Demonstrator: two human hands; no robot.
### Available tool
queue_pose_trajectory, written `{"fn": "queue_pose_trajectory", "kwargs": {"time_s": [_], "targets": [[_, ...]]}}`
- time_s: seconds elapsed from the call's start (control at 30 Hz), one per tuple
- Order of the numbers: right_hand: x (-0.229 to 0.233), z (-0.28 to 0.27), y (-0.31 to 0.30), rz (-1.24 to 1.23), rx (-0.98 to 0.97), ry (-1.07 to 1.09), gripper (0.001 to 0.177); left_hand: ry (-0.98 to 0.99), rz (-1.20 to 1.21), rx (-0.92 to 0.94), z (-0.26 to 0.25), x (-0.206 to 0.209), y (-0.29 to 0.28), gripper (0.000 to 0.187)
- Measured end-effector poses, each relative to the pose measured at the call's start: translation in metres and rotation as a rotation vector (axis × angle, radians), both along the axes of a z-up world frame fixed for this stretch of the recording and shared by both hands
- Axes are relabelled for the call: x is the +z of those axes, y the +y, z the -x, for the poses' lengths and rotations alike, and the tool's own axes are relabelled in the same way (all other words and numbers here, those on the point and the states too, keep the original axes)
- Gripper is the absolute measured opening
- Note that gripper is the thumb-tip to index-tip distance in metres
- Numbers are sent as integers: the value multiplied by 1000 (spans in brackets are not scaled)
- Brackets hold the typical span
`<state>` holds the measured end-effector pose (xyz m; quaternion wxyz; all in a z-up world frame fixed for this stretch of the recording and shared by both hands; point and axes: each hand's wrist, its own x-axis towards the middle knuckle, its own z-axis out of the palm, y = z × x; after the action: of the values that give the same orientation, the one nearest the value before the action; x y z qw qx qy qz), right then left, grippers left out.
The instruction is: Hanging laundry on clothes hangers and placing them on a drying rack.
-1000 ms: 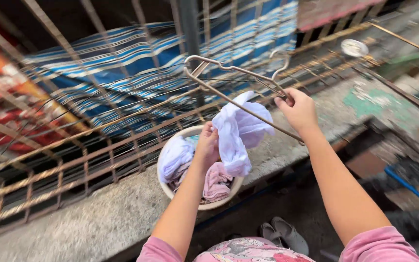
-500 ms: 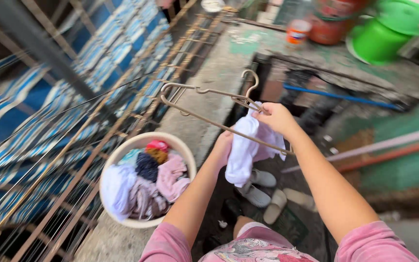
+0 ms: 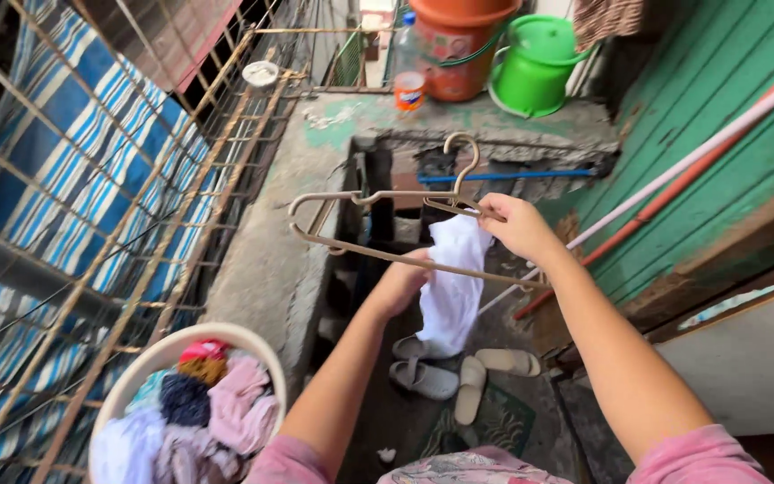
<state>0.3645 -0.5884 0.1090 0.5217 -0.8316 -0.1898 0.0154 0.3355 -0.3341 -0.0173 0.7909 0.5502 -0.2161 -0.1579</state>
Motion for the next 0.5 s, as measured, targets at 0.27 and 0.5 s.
{"fn": "queue_pose_trajectory", "kwargs": {"time_s": [0.27,0.5], "targets": [[24,-1,-34,123,49,1,17,236,327,55,-42,42,-39,28],[10,-29,-90,28,152,121,17,125,576,375,-59,88,-34,19]]}}
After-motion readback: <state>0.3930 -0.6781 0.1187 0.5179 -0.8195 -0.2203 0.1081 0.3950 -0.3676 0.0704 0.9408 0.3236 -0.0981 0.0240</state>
